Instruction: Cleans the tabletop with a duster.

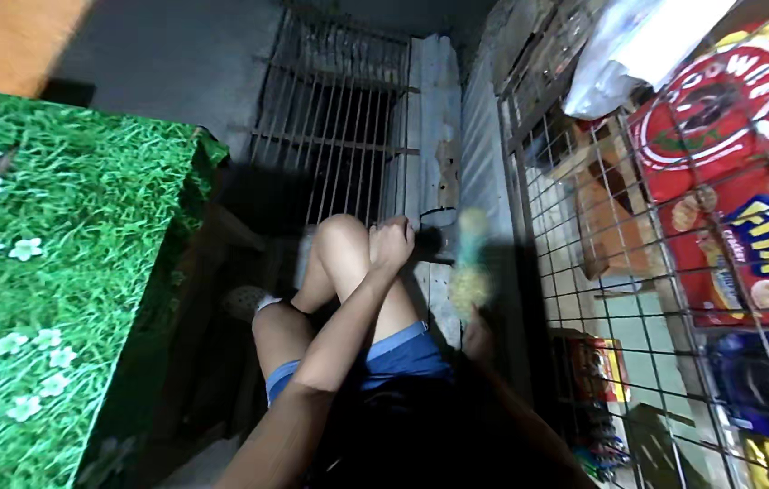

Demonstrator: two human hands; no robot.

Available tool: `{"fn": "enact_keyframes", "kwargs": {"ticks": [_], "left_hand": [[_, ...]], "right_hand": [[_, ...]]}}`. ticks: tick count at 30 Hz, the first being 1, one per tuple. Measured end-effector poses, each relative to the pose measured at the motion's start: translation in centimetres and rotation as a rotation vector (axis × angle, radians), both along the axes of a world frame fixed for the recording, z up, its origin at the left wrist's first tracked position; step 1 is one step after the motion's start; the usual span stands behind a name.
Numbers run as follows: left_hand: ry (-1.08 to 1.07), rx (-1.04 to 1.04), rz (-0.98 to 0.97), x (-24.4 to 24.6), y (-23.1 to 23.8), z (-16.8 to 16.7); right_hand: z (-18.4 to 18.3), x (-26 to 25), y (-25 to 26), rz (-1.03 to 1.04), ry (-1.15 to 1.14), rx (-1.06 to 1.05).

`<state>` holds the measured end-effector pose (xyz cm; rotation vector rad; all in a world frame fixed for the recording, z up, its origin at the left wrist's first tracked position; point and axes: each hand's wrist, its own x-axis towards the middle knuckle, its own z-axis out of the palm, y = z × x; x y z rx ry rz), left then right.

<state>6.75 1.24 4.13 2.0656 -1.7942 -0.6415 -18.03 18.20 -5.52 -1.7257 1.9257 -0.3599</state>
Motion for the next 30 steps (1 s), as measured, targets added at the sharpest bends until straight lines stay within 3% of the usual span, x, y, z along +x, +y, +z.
{"fn": "enact_keyframes", "kwargs": {"ticks": [3,4,7,9,13,14,18,20,23,24,28,30], "left_hand": [[0.066,-0.171,0.064,2.6,2.1,1.1],[0.076,-0.206,0.079,3.4,2.8,1.6],[0.051,-0.249,0.109,5.3,5.0,3.0],[0.02,-0.279,0.139,6.0,6.9,3.6],[-0.057,-0.333,0.197,7.1,9.7,5.3],[-0.07,-0.339,0.215,7.5,10.0,5.2],[-0.116,-0.321,0.273,8.6,11.1,4.9],[-0.142,-0.325,0.295,9.0,11.6,4.8],[-0.159,-0.32,0.343,9.8,12.2,4.9],[-0.169,-0.31,0.358,10.0,12.4,5.0],[-0.219,-0.295,0.398,10.8,13.3,4.8],[-0.253,-0.257,0.425,11.1,14.0,4.7]], "right_hand": [[-0.7,-1.7,-0.9,0.396,0.122,0.144],[-0.7,-2.0,-1.7,0.425,0.169,0.227],[-0.7,-0.5,-5.0,0.169,0.165,0.18],[-0.5,1.1,-5.9,0.141,0.118,0.097],[-1.4,-0.7,-6.7,0.725,0.209,0.12],[-1.8,-1.1,-7.4,0.716,0.247,0.139],[-0.2,1.4,-11.0,0.328,0.223,0.133],[-0.3,1.9,-10.8,0.405,0.153,0.048],[-2.0,0.0,-10.7,0.868,0.138,-0.114],[-2.4,-0.4,-11.4,0.899,0.185,-0.077],[-1.2,2.5,-13.9,0.501,0.23,0.084],[-1.1,3.2,-14.0,0.568,0.15,-0.019]]}}
